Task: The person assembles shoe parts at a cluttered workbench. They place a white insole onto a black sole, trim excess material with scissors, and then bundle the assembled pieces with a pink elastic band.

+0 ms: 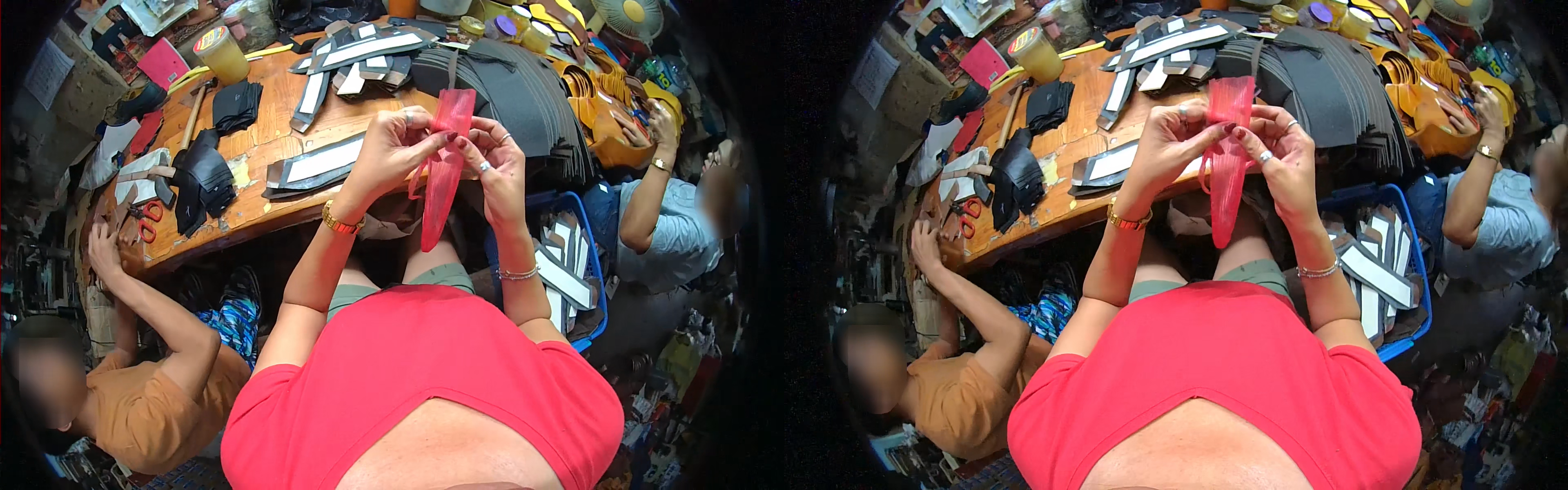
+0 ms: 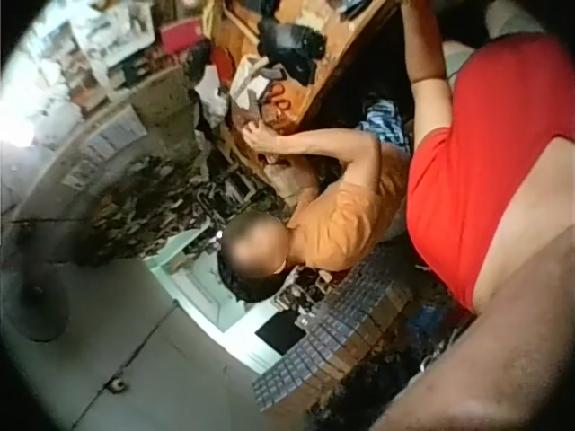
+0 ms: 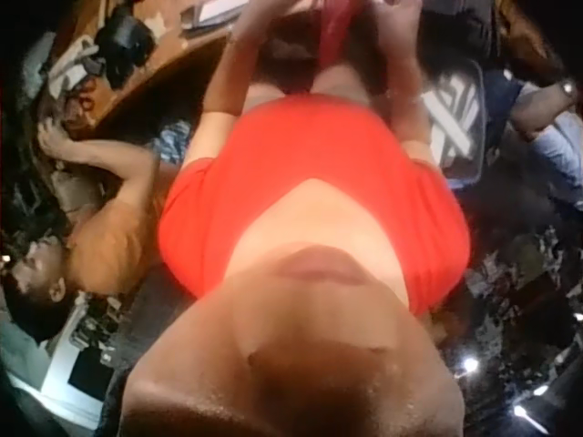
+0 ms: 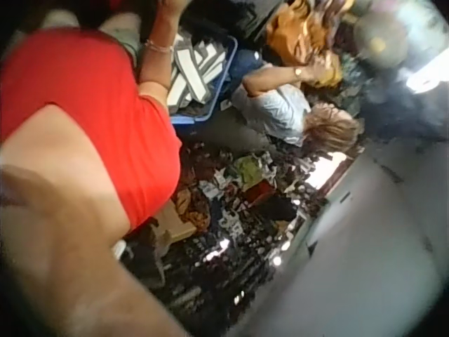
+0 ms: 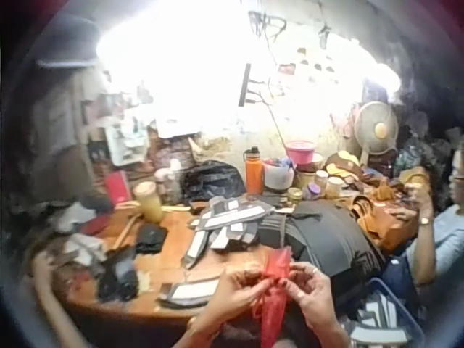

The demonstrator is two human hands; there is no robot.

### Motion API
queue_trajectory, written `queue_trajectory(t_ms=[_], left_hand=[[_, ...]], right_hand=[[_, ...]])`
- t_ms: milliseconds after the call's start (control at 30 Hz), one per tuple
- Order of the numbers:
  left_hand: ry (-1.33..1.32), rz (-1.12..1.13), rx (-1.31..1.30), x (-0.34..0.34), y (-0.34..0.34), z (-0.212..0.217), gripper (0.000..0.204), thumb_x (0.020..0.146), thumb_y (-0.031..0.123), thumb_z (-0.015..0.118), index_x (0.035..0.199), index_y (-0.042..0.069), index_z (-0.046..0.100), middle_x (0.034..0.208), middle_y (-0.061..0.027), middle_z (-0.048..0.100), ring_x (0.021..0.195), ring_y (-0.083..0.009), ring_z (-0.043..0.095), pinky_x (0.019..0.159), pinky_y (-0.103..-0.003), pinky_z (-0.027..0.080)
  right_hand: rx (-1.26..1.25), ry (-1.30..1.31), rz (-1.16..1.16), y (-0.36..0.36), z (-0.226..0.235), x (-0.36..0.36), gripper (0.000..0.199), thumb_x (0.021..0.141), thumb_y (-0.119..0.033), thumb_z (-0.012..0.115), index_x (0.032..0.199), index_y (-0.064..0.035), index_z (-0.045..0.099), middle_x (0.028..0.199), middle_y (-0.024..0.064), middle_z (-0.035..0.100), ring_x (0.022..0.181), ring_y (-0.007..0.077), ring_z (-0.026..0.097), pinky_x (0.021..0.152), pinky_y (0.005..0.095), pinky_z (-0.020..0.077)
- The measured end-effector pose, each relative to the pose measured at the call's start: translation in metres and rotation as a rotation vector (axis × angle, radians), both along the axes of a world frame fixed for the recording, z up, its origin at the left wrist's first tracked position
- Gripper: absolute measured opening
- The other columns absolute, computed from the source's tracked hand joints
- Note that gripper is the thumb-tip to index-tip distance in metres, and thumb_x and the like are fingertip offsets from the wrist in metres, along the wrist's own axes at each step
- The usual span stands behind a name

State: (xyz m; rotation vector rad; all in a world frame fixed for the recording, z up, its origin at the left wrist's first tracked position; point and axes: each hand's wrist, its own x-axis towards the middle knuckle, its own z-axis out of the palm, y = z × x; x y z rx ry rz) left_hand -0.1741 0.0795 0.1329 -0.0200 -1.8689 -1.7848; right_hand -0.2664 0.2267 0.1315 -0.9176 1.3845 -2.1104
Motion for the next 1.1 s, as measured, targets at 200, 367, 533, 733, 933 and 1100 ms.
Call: queue_trajectory(t_ms=[200,367,533,733,933,1100], left_hand=[[-0.038,0.006,-0.056,0.008,0.000,-0.003,0.017,0.087,0.011,0.072,0.094,-0.005,0.070,0.082,-0.0024,0.062,0.069,-0.0062,0.063,0.058,-0.020,0.047],[-0.017,0.057,-0.265,0.004,0.002,0.004,0.025,0.083,0.019,0.078,0.094,-0.003,0.071,0.082,-0.0008,0.061,0.065,-0.0041,0.056,0.055,-0.019,0.043],[0.046,0.040,-0.115,-0.007,0.014,0.003,0.016,0.086,0.015,0.074,0.091,-0.001,0.073,0.084,-0.0029,0.063,0.072,-0.0066,0.056,0.062,-0.022,0.043],[0.171,0.049,0.008,0.011,0.026,0.016,0.010,0.088,0.009,0.069,0.091,0.000,0.071,0.088,-0.0064,0.066,0.085,-0.0151,0.058,0.078,-0.029,0.044],[0.203,0.042,0.129,0.038,0.017,0.024,0.009,0.090,0.004,0.065,0.096,-0.002,0.070,0.094,-0.0080,0.067,0.092,-0.0173,0.059,0.083,-0.031,0.044],[0.202,0.199,0.097,0.064,-0.014,0.024,0.023,0.095,0.014,0.060,0.099,-0.005,0.071,0.111,-0.0215,0.067,0.115,-0.0299,0.059,0.099,-0.042,0.043]], right_hand=[[-0.035,-0.008,-0.012,0.010,-0.015,-0.009,0.008,0.092,-0.007,0.064,0.098,-0.0011,0.064,0.086,0.0042,0.068,0.076,0.0091,0.066,0.065,0.0229,0.0554],[-0.038,-0.083,0.041,0.017,-0.011,-0.014,0.009,0.092,-0.007,0.065,0.098,-0.0014,0.064,0.087,0.0050,0.069,0.077,0.0106,0.067,0.065,0.0244,0.0557],[-0.028,0.019,0.132,0.018,-0.011,-0.018,0.013,0.091,-0.007,0.066,0.099,0.0017,0.063,0.091,0.0099,0.070,0.079,0.0136,0.068,0.072,0.0299,0.0565],[-0.126,-0.175,0.395,0.008,-0.016,-0.028,0.033,0.088,-0.014,0.068,0.115,0.0011,0.058,0.105,0.0138,0.067,0.087,0.0175,0.068,0.077,0.0304,0.0567],[0.110,-0.178,0.816,-0.010,-0.011,-0.018,0.029,0.088,-0.018,0.070,0.109,0.0022,0.064,0.095,0.0101,0.068,0.088,0.0175,0.068,0.075,0.0299,0.0569],[0.178,-0.187,0.929,-0.042,0.021,-0.017,0.022,0.093,-0.019,0.065,0.103,0.0007,0.065,0.088,0.0058,0.065,0.077,0.0109,0.062,0.063,0.0243,0.0530]])
